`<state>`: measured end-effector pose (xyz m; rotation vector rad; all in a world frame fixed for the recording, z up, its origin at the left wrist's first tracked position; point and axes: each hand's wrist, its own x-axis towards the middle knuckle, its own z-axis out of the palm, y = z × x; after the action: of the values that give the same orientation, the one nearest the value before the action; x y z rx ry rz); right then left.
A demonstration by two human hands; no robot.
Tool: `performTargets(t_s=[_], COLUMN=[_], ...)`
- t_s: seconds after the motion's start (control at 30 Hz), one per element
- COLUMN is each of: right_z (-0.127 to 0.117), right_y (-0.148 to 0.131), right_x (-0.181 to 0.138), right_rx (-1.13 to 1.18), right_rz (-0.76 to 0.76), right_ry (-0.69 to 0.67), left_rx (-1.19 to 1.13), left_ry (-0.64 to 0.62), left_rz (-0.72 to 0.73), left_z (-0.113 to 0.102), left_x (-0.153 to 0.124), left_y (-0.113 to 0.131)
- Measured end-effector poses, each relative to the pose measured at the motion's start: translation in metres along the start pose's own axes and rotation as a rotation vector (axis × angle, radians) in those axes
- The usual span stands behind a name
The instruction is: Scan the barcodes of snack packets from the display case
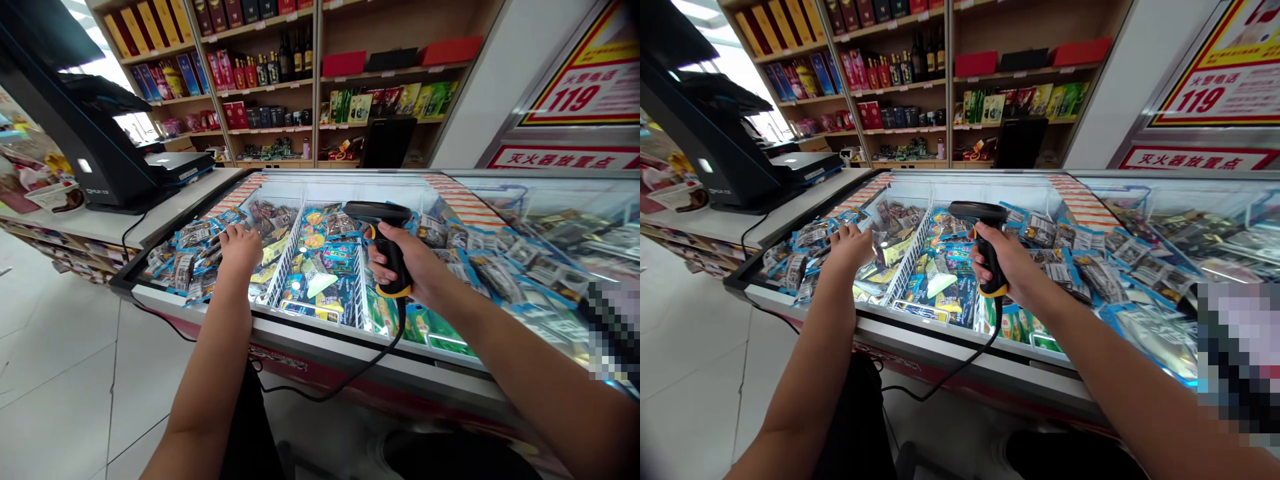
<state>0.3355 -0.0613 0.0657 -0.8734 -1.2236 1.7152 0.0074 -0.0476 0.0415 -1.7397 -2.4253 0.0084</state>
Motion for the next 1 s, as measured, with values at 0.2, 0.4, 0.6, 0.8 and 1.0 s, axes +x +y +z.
performTargets(t_s=[0.2,0.4,0.6,0.8,1.0], right_z=[-0.003,-0.007,-0.007,-0.009,-0.015], right_y=[0.001,0.003,0.005,0.001,-0.001], right_x=[0.002,0.006,0.008,0.007,0.011], right_rx=[0.001,0.025,0.018,0.045,0.072], right_rz=[-0.006,0.023,0.003,-0.019,-0.024], right_ry=[-0.009,0.008,0.007,0.019,0.041], left_rx=[0.023,0.058,0.161,-0.143,-1.201], left_ry=[-0.04,0.093,0.146,0.302,0.497], left_rz=[0.053,0.063,0.143,0.19,0.192], left_z=[-0.008,-0.019,-0.016,-0.03,-0.018], left_x=[-0.003,-0.01,-0.011,-0.016,0.037], left_y=[0.0,-0.01,-0.04,-0.02,0.038])
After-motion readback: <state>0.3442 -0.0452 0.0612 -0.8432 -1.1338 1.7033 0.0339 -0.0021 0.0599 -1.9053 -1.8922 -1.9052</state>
